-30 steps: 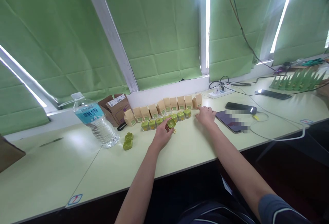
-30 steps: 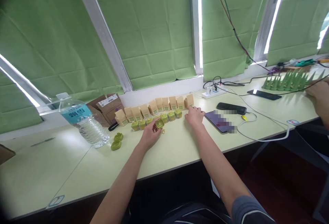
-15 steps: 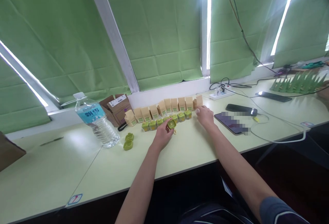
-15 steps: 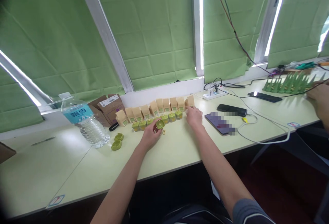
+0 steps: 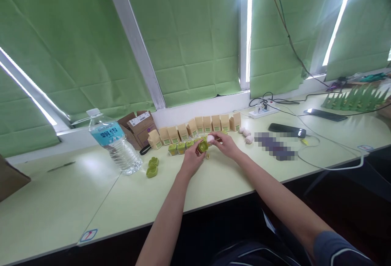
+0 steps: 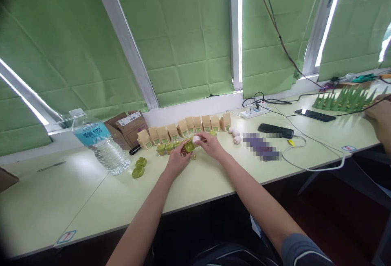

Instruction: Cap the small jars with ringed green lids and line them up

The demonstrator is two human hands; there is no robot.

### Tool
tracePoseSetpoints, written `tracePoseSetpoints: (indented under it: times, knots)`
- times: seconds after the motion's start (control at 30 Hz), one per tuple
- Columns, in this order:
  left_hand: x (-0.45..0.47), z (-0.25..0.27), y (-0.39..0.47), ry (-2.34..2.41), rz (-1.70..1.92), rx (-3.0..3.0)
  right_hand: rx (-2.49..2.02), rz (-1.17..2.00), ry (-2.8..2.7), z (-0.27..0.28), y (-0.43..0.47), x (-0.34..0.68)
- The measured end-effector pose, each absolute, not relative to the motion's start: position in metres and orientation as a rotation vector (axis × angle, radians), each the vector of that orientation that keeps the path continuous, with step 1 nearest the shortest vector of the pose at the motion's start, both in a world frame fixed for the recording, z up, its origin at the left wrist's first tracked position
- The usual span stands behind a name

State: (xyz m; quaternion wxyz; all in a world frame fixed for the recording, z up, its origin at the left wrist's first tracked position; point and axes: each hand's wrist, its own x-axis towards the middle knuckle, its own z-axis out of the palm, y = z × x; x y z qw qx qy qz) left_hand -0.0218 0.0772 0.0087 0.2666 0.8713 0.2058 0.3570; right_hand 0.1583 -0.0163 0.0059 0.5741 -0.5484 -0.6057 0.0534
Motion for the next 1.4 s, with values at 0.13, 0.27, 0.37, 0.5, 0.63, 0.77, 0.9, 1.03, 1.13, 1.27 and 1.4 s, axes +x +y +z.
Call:
tracePoseSetpoints:
  times: [0.13, 0.27, 0.37, 0.5, 0.63, 0.77, 0.9, 1.03, 1.13, 1.27, 1.4]
  knots:
    - [-0.022, 0.009, 0.078, 0.535, 0.985, 2.358, -1.279, 0.364, -1.427, 0.001, -0.014, 0.149]
    - [-0.021, 0.008, 0.079, 0.532, 0.978, 2.370, -1.276, 0.416, -1.381, -0.002, -0.012, 0.151]
    - [-0.021, 0.006, 0.081, 0.507, 1.000, 2.391, -1.283, 0.395, -1.368, -0.001, -0.013, 0.152]
    - [-0.021, 0.004, 0.084, 0.495, 1.044, 2.428, -1.308, 0.320, -1.407, 0.002, -0.016, 0.149]
    - [-0.021, 0.005, 0.082, 0.486, 1.037, 2.419, -1.343, 0.192, -1.449, 0.001, -0.016, 0.146]
    - [-0.021, 0.007, 0.080, 0.510, 1.021, 2.405, -1.325, 0.183, -1.441, 0.001, -0.017, 0.145]
    - [-0.020, 0.008, 0.080, 0.507, 1.025, 2.406, -1.260, 0.208, -1.463, 0.004, -0.020, 0.144]
    - [-0.020, 0.006, 0.083, 0.515, 1.018, 2.392, -1.260, 0.253, -1.468, 0.005, -0.020, 0.143]
    - [-0.019, 0.004, 0.085, 0.516, 1.021, 2.381, -1.272, 0.309, -1.439, 0.003, -0.019, 0.143]
    - [-0.019, 0.002, 0.086, 0.509, 1.016, 2.372, -1.318, 0.358, -1.400, 0.003, -0.017, 0.144]
    - [-0.020, 0.004, 0.084, 0.497, 1.013, 2.343, -1.344, 0.359, -1.384, 0.005, -0.019, 0.143]
